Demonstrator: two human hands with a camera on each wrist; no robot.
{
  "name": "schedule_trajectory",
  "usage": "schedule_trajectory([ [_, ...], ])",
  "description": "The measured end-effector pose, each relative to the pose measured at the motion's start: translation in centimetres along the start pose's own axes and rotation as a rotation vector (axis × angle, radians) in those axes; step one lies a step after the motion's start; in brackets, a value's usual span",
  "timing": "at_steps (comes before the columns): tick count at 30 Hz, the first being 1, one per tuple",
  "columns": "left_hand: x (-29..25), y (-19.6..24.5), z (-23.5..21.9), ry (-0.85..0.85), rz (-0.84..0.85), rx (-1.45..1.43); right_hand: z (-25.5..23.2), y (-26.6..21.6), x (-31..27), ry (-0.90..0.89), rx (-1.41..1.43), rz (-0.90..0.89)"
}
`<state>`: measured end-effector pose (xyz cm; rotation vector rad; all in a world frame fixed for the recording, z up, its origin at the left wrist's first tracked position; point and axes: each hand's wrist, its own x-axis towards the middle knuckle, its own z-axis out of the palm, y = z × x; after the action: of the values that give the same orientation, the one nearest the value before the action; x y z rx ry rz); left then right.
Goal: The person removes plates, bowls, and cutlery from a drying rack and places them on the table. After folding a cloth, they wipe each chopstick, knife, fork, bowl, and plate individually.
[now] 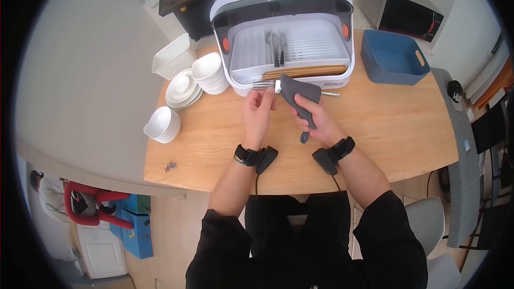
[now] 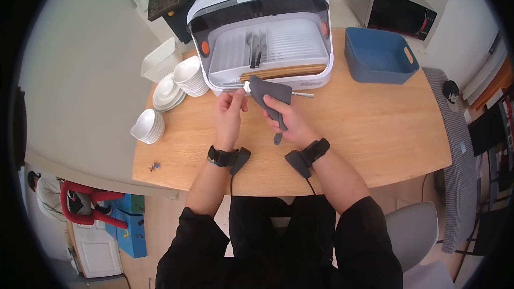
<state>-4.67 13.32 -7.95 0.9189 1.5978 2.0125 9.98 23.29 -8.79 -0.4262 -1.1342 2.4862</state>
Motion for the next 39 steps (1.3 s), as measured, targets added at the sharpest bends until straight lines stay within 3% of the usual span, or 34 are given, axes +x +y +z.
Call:
schedule_trajectory([
  [5,0.2,0.7,-0.4,-0.042,-0.026,0.027,0.1,-0.5,-0.2,0.032,0.078,-0.034],
  [7,1.7,0.5,-2.7,0.152,0.117,-0.123,0.1,-1.2,-0.5,0.062,0.105,-0.052],
  [10,3.0,1.4,-5.9,0.290,0.194,-0.264,-1.1,-1.4,-0.4,0.075,0.128,-0.087],
  [12,2.8,1.4,-5.3,0.283,0.146,-0.304,-1.2,-1.4,-0.2,0.049,0.116,-0.107],
  [14,2.2,2.4,-3.8,0.284,0.103,-0.343,-0.3,-0.9,-0.4,0.035,0.008,-0.005],
  [17,1.7,4.0,-2.3,0.233,-0.021,-0.564,-0.6,-0.2,0.2,0.013,-0.071,0.038],
  [21,2.4,1.1,-6.0,0.100,-0.025,-0.485,-0.3,-0.7,-0.1,0.051,-0.003,0.049],
  [23,2.4,1.2,-6.2,-0.258,-0.205,-0.615,-0.1,-0.7,-0.1,0.043,-0.008,0.040],
  [26,0.9,1.5,-3.1,-0.376,-0.344,-0.391,-0.1,-0.3,0.3,0.062,0.021,0.009],
  [29,-0.3,2.1,-1.3,-0.489,-0.347,-0.322,-0.4,-0.4,0.3,0.104,0.097,-0.027],
  [34,-0.5,2.2,-0.9,-0.471,-0.396,-0.213,-0.5,-0.8,0.1,0.106,0.205,-0.119],
  [36,-0.5,2.0,-1.0,-0.425,-0.405,-0.190,0.1,-0.7,-0.2,0.176,-0.006,-0.281],
  [37,-0.4,1.9,-1.0,-0.390,-0.392,-0.141,0.3,-0.7,-0.4,0.174,-0.007,-0.279],
  [39,-0.3,1.3,-1.2,-0.352,-0.379,-0.095,0.8,-0.8,-0.9,0.294,-0.353,-0.472],
])
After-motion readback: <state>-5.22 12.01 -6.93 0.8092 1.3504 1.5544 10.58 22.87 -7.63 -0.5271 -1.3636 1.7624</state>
